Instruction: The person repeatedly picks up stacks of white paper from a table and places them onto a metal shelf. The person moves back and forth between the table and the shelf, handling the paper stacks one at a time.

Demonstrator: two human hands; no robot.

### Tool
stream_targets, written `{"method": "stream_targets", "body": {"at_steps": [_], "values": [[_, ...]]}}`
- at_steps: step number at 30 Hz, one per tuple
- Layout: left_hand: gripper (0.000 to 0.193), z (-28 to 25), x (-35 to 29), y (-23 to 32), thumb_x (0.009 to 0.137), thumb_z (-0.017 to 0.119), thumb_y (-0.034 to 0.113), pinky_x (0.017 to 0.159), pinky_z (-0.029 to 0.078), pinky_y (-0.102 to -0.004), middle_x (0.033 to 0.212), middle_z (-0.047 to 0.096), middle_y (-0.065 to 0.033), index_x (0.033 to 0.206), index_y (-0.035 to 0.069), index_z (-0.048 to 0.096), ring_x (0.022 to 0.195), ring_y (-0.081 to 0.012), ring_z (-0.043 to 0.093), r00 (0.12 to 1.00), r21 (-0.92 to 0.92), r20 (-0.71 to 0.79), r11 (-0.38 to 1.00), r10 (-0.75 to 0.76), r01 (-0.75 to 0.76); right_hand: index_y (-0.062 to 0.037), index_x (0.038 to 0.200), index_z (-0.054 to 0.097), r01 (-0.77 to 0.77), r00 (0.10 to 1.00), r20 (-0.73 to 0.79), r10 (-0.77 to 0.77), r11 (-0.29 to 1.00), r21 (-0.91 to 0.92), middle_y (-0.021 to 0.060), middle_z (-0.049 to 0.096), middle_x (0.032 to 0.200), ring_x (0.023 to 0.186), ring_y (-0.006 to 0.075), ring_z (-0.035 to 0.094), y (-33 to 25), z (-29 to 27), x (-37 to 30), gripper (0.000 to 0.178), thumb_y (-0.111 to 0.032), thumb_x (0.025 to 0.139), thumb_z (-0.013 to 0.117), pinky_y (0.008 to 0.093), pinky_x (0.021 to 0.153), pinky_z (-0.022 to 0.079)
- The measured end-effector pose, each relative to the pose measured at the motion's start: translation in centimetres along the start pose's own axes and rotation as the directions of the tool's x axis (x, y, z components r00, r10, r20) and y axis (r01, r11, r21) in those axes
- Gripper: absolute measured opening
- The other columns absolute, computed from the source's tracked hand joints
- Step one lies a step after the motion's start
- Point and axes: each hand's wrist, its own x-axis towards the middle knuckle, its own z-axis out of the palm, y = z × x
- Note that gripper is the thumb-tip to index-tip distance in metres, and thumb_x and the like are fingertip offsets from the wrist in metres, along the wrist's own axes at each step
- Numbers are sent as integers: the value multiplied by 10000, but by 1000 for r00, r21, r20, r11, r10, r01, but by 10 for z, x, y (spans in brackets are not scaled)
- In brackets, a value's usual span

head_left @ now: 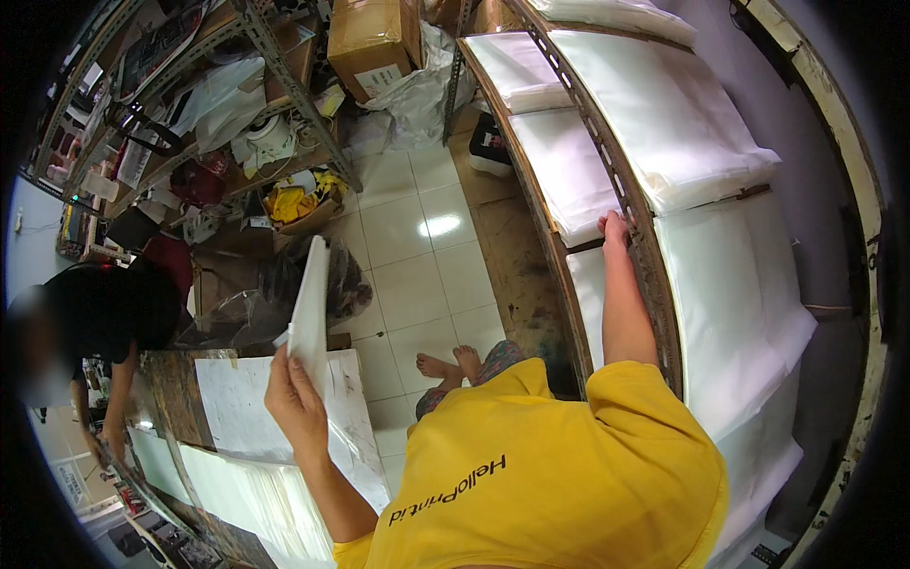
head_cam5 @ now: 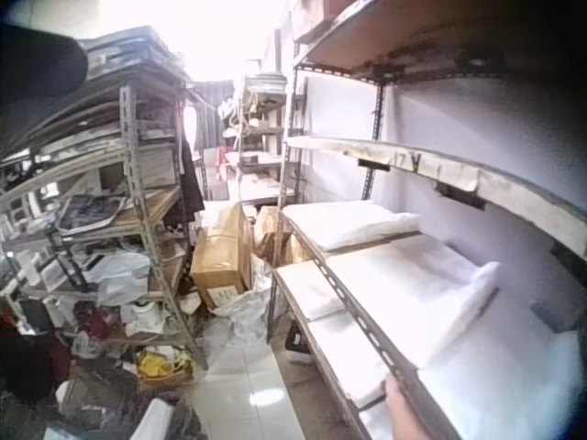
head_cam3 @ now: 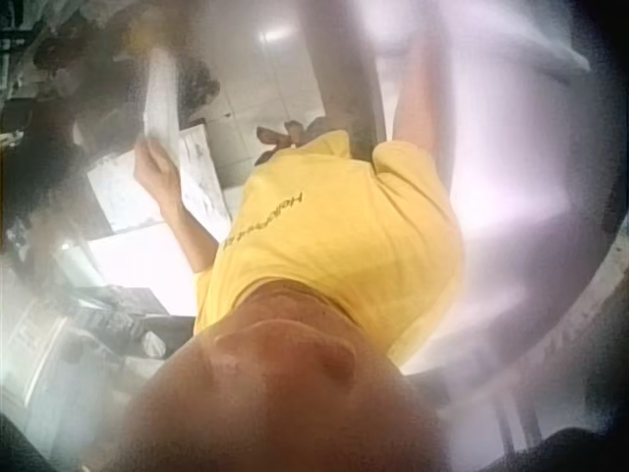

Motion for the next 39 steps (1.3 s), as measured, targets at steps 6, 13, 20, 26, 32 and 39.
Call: {"method": "stream_targets", "body": {"at_steps": [6, 13, 20, 26, 32, 39], "values": [[205, 17, -18, 23, 1005, 503, 91, 711, 476, -312, 860, 639, -144, 1102, -28, 639, 743, -221, 594, 997, -114, 72, 993, -5, 14, -1, 992, 604, -67, 997, 35, 70, 995, -81, 63, 646, 850, 632, 120, 616, 72, -30, 133, 300, -287, 946, 522, 196, 543, 528], [140, 41, -46, 35, 962, 542, 51, 695, 408, -326, 786, 475, -80, 999, -40, 641, 767, -217, 477, 998, -137, 21, 989, 56, -53, -20, 973, 621, -89, 994, 33, 103, 953, -289, 68, 640, 807, 640, 142, 610, 70, -30, 124, 306, -310, 928, 534, 239, 588, 518], [116, 71, -70, 31, 891, 620, 12, 624, 462, -385, 793, 575, -153, 995, -20, 660, 692, -319, 571, 982, -113, 175, 992, 71, -52, -28, 1144, 529, 626, 777, 36, -629, 765, -149, 21, 494, 616, 530, 117, 475, 16, 12, -55, 272, -190, 938, 601, 265, 494, 383], [97, 99, -88, 16, 872, 627, 122, 626, 507, -455, 812, 622, -152, 913, 36, 647, 700, -348, 627, 968, -7, 210, 990, 138, -140, -12, 1302, 521, 484, 410, 869, -278, 874, 52, -18, 524, 652, 553, 68, 492, -63, 11, -310, 357, -116, 965, 573, 254, 518, 412], [131, 110, -111, -7, 848, 641, 190, 643, 534, -434, 805, 618, -86, 859, 59, 639, 719, -294, 664, 936, 74, 291, 971, 198, -228, 21, 1270, 569, 544, -135, 971, 196, 834, -93, 67, 681, 811, 617, 105, 600, -50, 0, -386, 342, -175, 993, 527, 274, 601, 505], [188, 74, -152, -29, 901, 602, 230, 670, 545, -430, 903, 619, -122, 935, 51, 646, 738, -325, 657, 919, -70, 333, 978, 209, -197, 20, 947, 616, 693, 20, 985, 174, 708, -139, 33, 592, 754, 620, 115, 546, 30, 2, -371, 197, -170, 973, 575, 296, 597, 499]]}}
